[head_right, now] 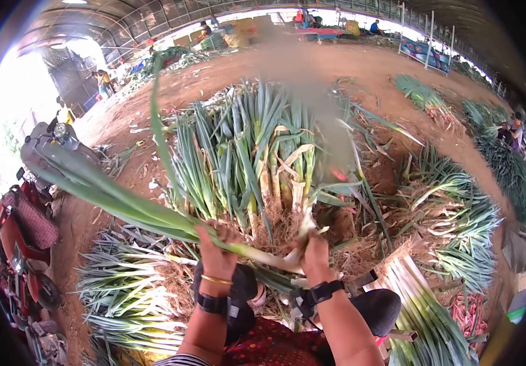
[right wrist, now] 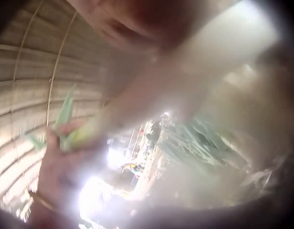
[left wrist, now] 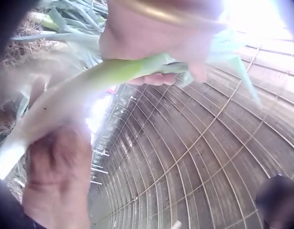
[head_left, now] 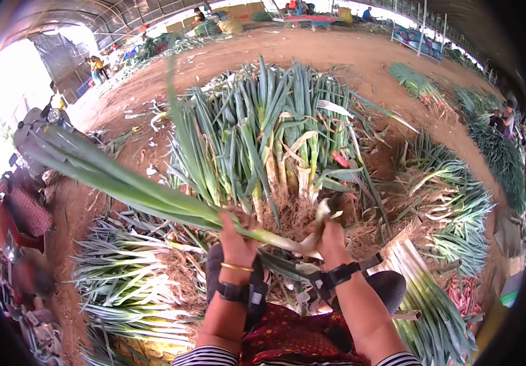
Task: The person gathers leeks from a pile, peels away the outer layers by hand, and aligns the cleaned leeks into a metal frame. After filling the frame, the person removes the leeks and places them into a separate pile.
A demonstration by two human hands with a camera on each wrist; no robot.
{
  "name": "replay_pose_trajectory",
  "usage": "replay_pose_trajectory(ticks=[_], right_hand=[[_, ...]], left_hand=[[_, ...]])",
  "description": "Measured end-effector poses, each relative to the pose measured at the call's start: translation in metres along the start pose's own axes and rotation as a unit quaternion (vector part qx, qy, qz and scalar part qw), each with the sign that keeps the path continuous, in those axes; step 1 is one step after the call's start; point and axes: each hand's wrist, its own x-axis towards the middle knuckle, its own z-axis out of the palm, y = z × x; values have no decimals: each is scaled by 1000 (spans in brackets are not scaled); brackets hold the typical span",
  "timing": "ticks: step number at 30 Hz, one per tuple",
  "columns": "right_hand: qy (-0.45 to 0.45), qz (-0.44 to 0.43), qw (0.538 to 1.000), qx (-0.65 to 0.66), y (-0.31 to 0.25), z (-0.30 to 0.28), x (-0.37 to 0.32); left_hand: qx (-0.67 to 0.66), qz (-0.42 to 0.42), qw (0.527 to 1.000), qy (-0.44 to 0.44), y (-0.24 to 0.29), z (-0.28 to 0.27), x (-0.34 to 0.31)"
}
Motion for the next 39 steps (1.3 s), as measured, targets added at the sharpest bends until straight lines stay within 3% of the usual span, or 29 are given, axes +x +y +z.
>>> replay_pose_trajectory(ticks=[2, 4, 5, 7, 9, 14, 17, 20, 22, 24, 25, 26, 27, 28, 29, 30, 32, 33, 34, 35, 36, 37, 38, 39], right_hand=[[-102, 34, 993, 51, -16, -15, -2], [-159, 10, 987, 17, -32, -4, -34], [-156, -6, 988, -9, -41, -3, -48], [-185, -35, 981, -49, -55, -16, -63], [-231, -47, 969, -80, -63, -32, -76], [-177, -73, 975, -109, -70, -63, -94], [-161, -64, 981, -89, -76, -78, -88], [-92, -74, 993, -5, -77, -78, -82], [47, -214, 975, 35, -90, -85, -70], [109, -283, 951, 60, -119, -120, -51], [2, -260, 965, 31, -123, -125, -52], [4, -259, 948, -186, -112, -126, -47], [8, -245, 886, -395, -94, -105, -52], [-156, -161, 911, -346, -84, -88, -53], [-162, -341, 654, -656, -68, -73, -43], [-113, -362, 582, -720, -60, -37, -63], [-168, -476, 544, -671, -32, -3, -71], [-204, -501, 545, -641, -18, 14, -77], [-239, -525, 544, -609, -7, 29, -84], [-237, -525, 544, -610, -4, 46, -95], [-244, -425, 537, -687, -6, 63, -108], [-246, -318, 522, -752, -8, 71, -115], [-243, -319, 521, -753, -6, 68, -113], [-245, -347, 524, -738, -2, 62, -106]], left_hand=[[-10, 42, 999, 9, 13, -4, 11], [4, 99, 995, 28, 33, 5, 18], [8, 137, 991, -3, 42, -19, 39], [-29, 117, 992, -45, 74, -27, 55], [-108, 67, 981, -145, 101, -49, 74], [-136, 53, 971, -188, 124, -64, 90], [-87, 109, 981, -134, 132, -63, 91], [-65, 91, 983, -145, 132, -55, 89], [-86, 83, 985, -123, 140, -55, 90], [-52, 126, 979, -152, 158, -64, 92], [-67, 124, 978, -155, 164, -61, 88], [-65, 123, 978, -156, 164, -58, 88], [-70, 111, 976, -174, 161, -54, 85], [-76, 100, 973, -191, 155, -49, 82], [-77, 103, 974, -185, 148, -40, 77], [-79, 102, 974, -186, 141, -33, 74], [-85, 94, 957, -260, 127, -21, 69], [-111, 51, 942, -312, 120, -18, 69], [-111, 49, 942, -312, 111, -11, 63], [-119, 68, 957, -255, 99, 2, 55], [-127, 85, 968, -199, 86, 15, 46], [-30, 116, 989, -82, 68, 29, 29], [67, 145, 986, 36, 53, 38, 13], [54, 100, 992, 61, 40, 30, 8]])
